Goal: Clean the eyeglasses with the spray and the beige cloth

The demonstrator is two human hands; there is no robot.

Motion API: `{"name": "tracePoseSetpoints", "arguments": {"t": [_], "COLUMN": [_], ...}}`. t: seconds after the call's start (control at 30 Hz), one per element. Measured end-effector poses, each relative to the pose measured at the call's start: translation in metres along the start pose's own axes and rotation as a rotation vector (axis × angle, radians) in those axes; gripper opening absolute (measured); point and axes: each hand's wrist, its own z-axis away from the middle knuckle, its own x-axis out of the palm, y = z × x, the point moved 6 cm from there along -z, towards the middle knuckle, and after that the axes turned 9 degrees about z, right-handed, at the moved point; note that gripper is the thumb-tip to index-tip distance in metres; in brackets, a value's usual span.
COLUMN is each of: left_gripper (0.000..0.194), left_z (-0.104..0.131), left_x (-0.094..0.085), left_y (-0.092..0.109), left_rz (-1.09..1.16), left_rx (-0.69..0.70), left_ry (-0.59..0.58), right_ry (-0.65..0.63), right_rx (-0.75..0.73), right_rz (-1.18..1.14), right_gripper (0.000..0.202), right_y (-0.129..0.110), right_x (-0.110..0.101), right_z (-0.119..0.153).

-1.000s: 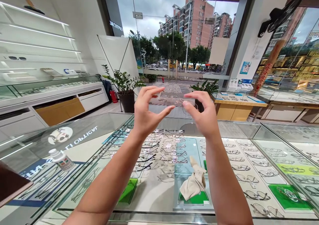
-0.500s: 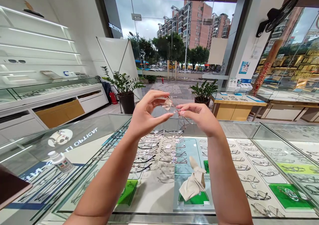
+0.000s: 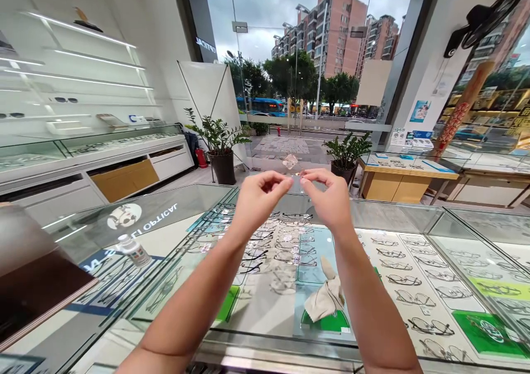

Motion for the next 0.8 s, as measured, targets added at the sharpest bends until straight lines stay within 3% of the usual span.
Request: {"name": "tracePoseSetpoints", "arguments": {"t": [0.07, 0.17, 0.3, 0.43, 0.53, 0.63, 0.7, 0.8], "left_gripper": [0.038, 0.039, 0.038, 0.039, 0.041, 0.042, 0.039, 0.025], "left_z": [0.008, 0.024, 0.061, 0.106, 0.137, 0.15, 0.143, 0.119], "left_x": [0.002, -0.009, -0.034, -0.061, -0.084, -0.115, -0.14, -0.172], "left_y": [-0.012, -0.033, -0.064, -0.077, -0.08, -0.073, -0.06, -0.042], "left_rz": [0.077, 0.209, 0.325, 0.335, 0.274, 0.124, -0.045, -0.44], "left_rx": [-0.116, -0.205, -0.372, -0.431, -0.472, -0.473, -0.416, -0.35], "left_ry": [-0.033, 0.042, 0.171, 0.231, 0.225, 0.178, 0.122, -0.048], "right_ry": [0.056, 0.037, -0.165, -0.375, -0.496, -0.539, -0.502, -0.44], "right_rx": [-0.121, -0.243, -0.257, -0.259, -0.246, -0.205, -0.145, 0.057], "right_rz": [0.162, 0.394, 0.578, 0.569, 0.48, 0.326, 0.199, 0.036], "right_gripper": [0.011, 0.016, 0.022, 0.024, 0.025, 0.02, 0.013, 0.009], "right_y": [-0.014, -0.029, -0.028, -0.028, -0.033, -0.039, -0.032, 0.009], "right_x": [0.011, 0.036, 0.076, 0.105, 0.115, 0.114, 0.107, 0.098], "right_z": [0.011, 0.029, 0.057, 0.097, 0.126, 0.138, 0.133, 0.117]}}
